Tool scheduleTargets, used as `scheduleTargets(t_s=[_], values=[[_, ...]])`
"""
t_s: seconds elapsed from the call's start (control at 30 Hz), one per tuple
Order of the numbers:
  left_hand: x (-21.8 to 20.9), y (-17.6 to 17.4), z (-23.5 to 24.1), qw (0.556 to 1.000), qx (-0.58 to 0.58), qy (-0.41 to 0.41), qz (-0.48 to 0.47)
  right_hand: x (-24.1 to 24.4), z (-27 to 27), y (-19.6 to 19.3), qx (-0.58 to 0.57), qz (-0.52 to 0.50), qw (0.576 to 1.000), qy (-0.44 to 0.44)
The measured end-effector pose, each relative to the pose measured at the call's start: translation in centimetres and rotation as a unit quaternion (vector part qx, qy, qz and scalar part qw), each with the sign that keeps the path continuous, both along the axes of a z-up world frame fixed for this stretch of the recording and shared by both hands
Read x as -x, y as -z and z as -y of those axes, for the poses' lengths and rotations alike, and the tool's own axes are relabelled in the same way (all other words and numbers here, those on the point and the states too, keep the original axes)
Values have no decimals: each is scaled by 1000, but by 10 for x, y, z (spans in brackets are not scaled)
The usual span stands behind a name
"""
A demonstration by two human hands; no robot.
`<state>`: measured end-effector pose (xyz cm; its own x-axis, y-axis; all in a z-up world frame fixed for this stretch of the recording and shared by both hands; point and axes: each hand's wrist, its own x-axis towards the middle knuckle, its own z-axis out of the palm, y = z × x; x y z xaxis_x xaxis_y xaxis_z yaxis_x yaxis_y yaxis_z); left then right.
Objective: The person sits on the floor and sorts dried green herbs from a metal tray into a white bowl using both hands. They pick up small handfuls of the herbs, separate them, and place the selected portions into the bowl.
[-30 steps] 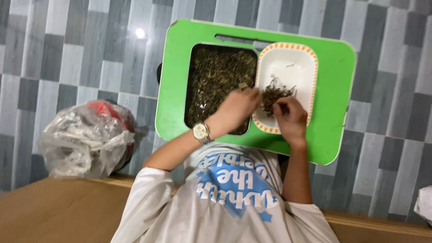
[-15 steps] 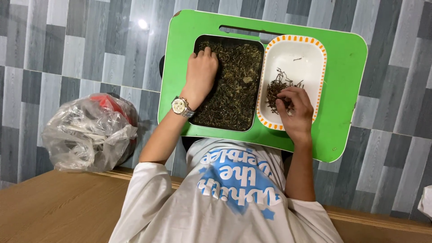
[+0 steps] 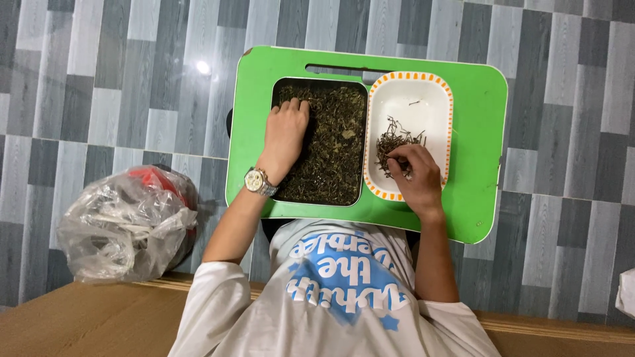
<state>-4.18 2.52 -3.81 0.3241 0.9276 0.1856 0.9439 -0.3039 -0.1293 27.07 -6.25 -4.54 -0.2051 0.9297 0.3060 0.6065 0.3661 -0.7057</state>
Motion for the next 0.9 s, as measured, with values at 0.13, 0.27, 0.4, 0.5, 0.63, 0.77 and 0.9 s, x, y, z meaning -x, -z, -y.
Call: scheduleTargets(t_s=[0.13, 0.27, 0.4, 0.5, 0.63, 0.77, 0.9], values=[[-2, -6, 8, 1000, 6, 18, 25, 3, 2, -9, 15, 0, 1000, 8], [-24, -34, 28, 996, 42, 55, 64, 5, 4, -14, 25, 1, 1000, 3], [-66, -65, 61, 981, 35, 135, 138, 2, 2, -18, 24, -1, 999, -33], [-95, -27, 68, 968, 19, 197, 152, 2, 3, -15, 22, 1, 999, -34], [-111, -51, 72, 964, -7, 217, 156, 3, 3, -20, 25, 2, 999, -27], [-112, -46, 67, 964, -26, 223, 144, 4, 2, -20, 11, 17, 1000, -23], [-101, -28, 55, 961, 58, 206, 176, 1, 3, -13, 27, 3, 1000, -7]])
